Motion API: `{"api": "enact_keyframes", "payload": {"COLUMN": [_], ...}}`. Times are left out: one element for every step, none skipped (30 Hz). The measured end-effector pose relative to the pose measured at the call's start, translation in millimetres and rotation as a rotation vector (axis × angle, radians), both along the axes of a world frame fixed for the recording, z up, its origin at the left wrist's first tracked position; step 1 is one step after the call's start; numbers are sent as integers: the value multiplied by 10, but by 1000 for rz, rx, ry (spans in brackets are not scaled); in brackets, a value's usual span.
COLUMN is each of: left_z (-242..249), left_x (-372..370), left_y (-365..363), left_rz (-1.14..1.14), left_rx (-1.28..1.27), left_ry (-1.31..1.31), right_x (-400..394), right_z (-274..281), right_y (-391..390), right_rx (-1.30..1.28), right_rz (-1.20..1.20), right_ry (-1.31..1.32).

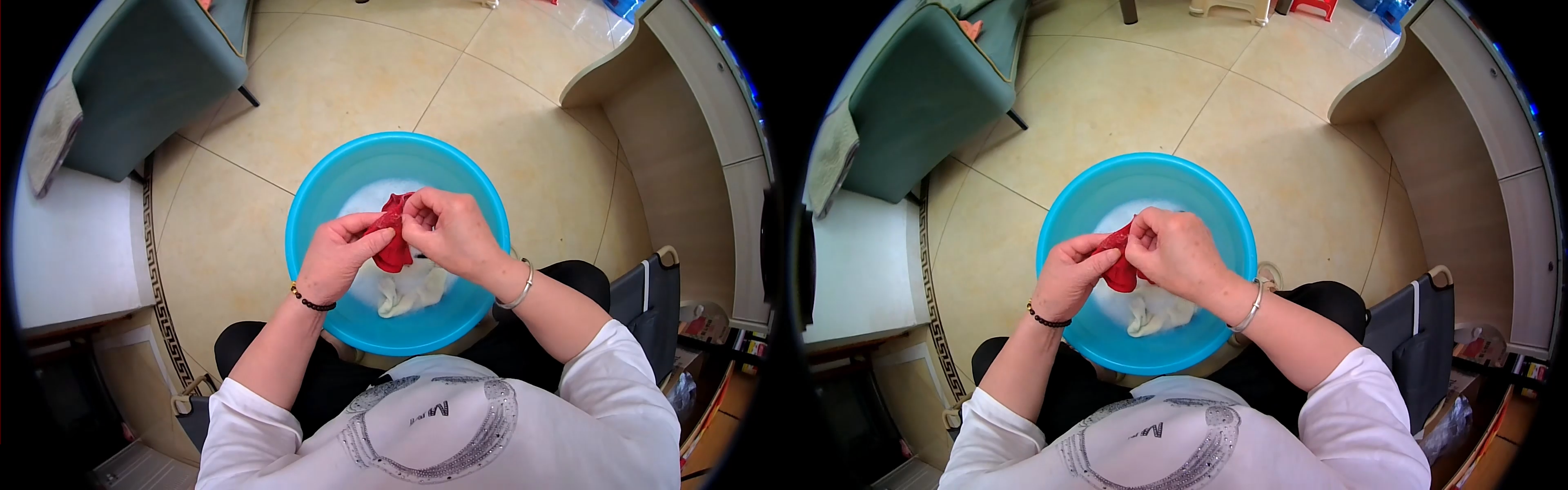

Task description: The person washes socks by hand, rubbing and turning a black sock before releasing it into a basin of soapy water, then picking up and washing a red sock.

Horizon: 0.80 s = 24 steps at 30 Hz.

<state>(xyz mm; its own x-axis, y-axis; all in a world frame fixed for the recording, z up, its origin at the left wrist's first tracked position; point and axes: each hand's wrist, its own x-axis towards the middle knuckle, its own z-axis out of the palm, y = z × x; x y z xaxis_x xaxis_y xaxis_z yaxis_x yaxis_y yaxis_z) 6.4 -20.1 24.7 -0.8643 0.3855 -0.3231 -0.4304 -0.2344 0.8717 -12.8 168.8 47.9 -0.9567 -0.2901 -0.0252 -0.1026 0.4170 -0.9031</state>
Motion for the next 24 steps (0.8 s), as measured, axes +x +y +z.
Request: {"api": "enact_keyframes", "payload": {"left_z": [-11,-5,12,21,17,8,-1,-5,-8,-16,-23,-30,-38,-54,-72,-74,-59,-23,-4,-14,-36,-51,-60,-68], "left_x": [1,-5,-17,-24,-27,-30,-34,-40,-44,-47,-46,-45,-45,-42,-37,-35,-34,-30,-29,-41,-56,-64,-67,-68], "left_y": [-2,6,22,26,24,23,24,22,15,9,6,4,3,6,5,1,-13,-22,-28,-38,-55,-77,-90,-75], "left_rz": [1,1,20,41,43,62,81,81,49,16,17,14,8,4,17,32,27,48,72,75,90,105,113,98], "left_rx": [8,7,95,182,181,208,235,236,257,278,277,270,263,263,258,252,251,301,353,355,376,397,396,420], "left_ry": [-11,-11,-64,-115,-115,-133,-151,-150,-148,-146,-145,-140,-135,-135,-135,-134,-133,-130,-126,-125,-148,-172,-171,-172], "right_x": [-8,-22,-41,-61,-85,-111,-124,-116,-99,-89,-86,-82,-77,-88,-127,-169,-211,-247,-264,-266,-265,-261,-246,-217], "right_z": [7,-3,-20,-40,-59,-77,-85,-82,-81,-84,-85,-91,-98,-139,-198,-238,-259,-249,-229,-194,-75,-11,-13,-16], "right_y": [9,20,35,43,53,66,73,69,59,47,33,17,13,29,51,75,110,150,168,178,160,134,109,106], "right_rx": [22,22,-30,-83,-84,-111,-138,-138,-27,83,83,137,191,191,272,353,352,310,269,271,106,-60,-60,-111], "right_rz": [12,12,8,5,6,-1,-10,-9,-4,1,2,-16,-36,-40,-70,-100,-105,-108,-107,-104,-40,25,33,21], "right_ry": [-35,-36,-76,-116,-116,-157,-199,-198,-46,106,106,120,133,132,149,166,167,104,41,43,-152,-347,-348,-299]}}
